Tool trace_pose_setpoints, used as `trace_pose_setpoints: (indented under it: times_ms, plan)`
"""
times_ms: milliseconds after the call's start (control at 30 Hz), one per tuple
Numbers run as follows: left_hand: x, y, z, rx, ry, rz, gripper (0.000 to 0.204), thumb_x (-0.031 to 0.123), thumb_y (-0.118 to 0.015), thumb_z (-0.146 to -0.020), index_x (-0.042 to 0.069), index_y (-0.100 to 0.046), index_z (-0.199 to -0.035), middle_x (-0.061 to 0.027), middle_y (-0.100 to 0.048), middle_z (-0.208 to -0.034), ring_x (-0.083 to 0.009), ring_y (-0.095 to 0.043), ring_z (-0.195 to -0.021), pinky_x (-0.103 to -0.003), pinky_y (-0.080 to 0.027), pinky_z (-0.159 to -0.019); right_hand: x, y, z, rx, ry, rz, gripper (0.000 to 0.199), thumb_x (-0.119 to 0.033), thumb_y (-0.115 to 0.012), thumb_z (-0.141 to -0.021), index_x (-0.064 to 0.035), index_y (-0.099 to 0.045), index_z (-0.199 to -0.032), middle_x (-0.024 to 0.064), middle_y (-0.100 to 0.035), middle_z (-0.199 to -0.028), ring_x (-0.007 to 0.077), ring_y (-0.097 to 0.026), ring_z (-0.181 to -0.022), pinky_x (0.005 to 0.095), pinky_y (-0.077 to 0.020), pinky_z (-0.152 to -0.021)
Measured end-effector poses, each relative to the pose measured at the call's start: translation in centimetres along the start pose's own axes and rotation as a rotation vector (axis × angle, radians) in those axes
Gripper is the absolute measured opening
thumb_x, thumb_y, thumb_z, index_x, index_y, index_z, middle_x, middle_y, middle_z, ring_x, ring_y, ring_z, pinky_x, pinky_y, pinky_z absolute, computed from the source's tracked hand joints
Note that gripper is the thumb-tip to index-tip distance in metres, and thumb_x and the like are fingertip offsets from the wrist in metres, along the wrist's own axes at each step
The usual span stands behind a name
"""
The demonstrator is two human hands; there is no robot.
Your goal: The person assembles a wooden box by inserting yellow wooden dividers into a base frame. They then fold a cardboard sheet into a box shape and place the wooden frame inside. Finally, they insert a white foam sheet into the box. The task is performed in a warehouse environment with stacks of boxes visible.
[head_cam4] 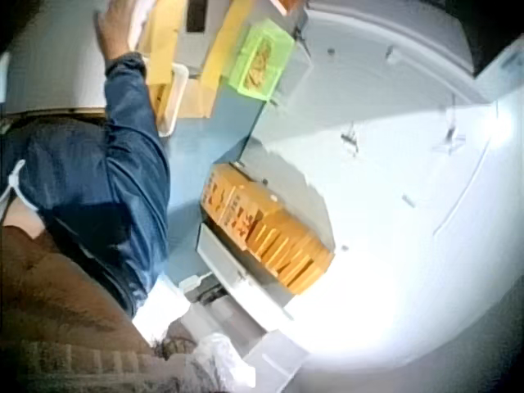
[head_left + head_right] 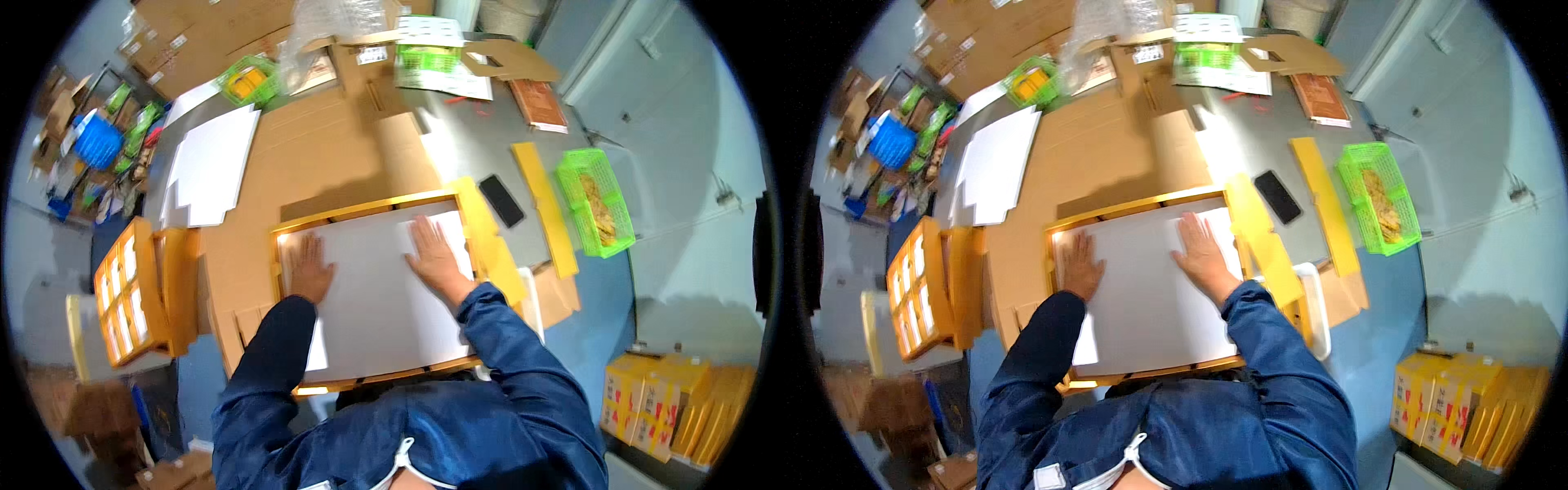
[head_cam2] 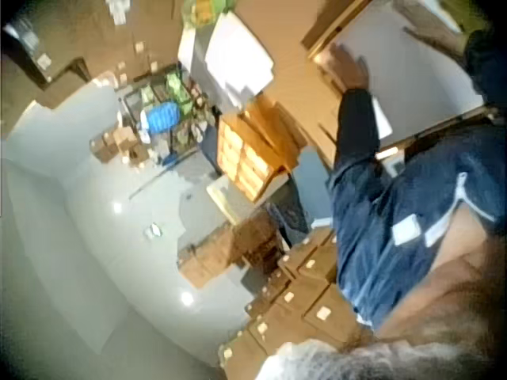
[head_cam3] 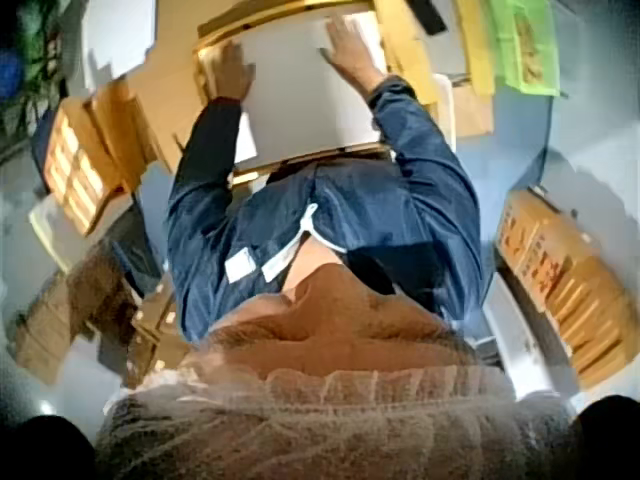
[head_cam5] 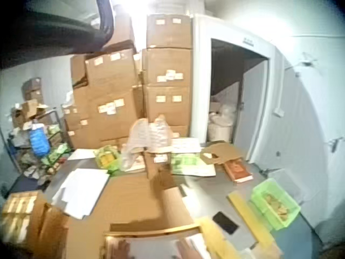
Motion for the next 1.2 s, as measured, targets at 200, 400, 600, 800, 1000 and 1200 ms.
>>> trace_pose_setpoints:
  times_ms: [200,400,600,800,1000,1200]
  plan:
    - [10.0,-0.3,2.3,-0.031,-0.221,-0.002,0.063,0.031,-0.056,-0.085,0.005,-0.034,-0.138,-0.0161,-0.022,-0.149,-0.0332,-0.017,-0.138,-0.054,-0.007,-0.110,2.3,5.1,0.1,0.177,-0.014,-0.235,0.061,-0.024,-0.062,-0.081,0.0004,-0.040,-0.132,0.0188,-0.034,-0.141,0.0315,-0.028,-0.134,0.0411,-0.0226,-0.110]
    - [11.1,-1.1,2.5,-0.028,-0.275,-0.002,0.061,0.029,-0.056,-0.084,0.008,-0.036,-0.138,-0.0154,-0.022,-0.149,-0.0336,-0.018,-0.138,-0.053,-0.005,-0.111,25.6,15.7,9.6,0.454,-0.555,0.094,0.055,-0.023,-0.069,-0.075,0.0003,-0.051,-0.121,0.0235,-0.047,-0.129,0.0376,-0.041,-0.122,0.0436,-0.0328,-0.103]
    - [10.8,-1.5,2.4,-0.084,-0.227,-0.021,0.058,0.024,-0.055,-0.083,0.008,-0.037,-0.136,-0.0154,-0.023,-0.148,-0.0330,-0.017,-0.138,-0.052,-0.005,-0.112,36.9,11.5,14.7,0.158,-0.863,0.345,0.073,-0.040,-0.071,-0.071,0.0017,-0.045,-0.125,0.0239,-0.042,-0.130,0.0363,-0.035,-0.125,0.0430,-0.0305,-0.103]
    - [10.8,-1.5,2.4,-0.065,-0.258,-0.008,0.057,0.019,-0.054,-0.081,0.005,-0.038,-0.134,-0.0196,-0.024,-0.147,-0.0384,-0.018,-0.136,-0.056,-0.006,-0.110,38.6,9.3,8.2,0.109,-0.847,0.174,0.055,-0.037,-0.067,-0.075,-0.0007,-0.054,-0.115,0.0192,-0.049,-0.120,0.0338,-0.046,-0.114,0.0406,-0.0416,-0.092]
    - [11.1,-1.5,2.2,-0.068,-0.250,-0.015,0.056,0.016,-0.056,-0.078,0.005,-0.041,-0.131,-0.0218,-0.026,-0.145,-0.0400,-0.021,-0.135,-0.056,-0.007,-0.110,41.6,5.6,7.2,0.050,-0.915,0.151,0.032,-0.024,-0.056,-0.083,-0.0016,-0.060,-0.106,0.0214,-0.057,-0.111,0.0361,-0.058,-0.098,0.0431,-0.0486,-0.082]
    - [11.3,-1.9,2.3,-0.052,-0.256,-0.055,0.054,0.013,-0.056,-0.076,0.005,-0.044,-0.128,-0.0222,-0.028,-0.143,-0.0400,-0.023,-0.134,-0.056,-0.008,-0.110,42.0,14.8,9.4,0.519,-0.912,-0.249,0.025,-0.021,-0.063,-0.077,-0.0002,-0.066,-0.091,0.0228,-0.063,-0.089,0.0367,-0.061,-0.083,0.0442,-0.0476,-0.076]
Point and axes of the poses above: each hand's wrist, its own z-axis away from the middle knuckle, its own y-axis out of the back of the hand, x = y × z, the point moved 9 cm from there along -z, towards the middle knuckle
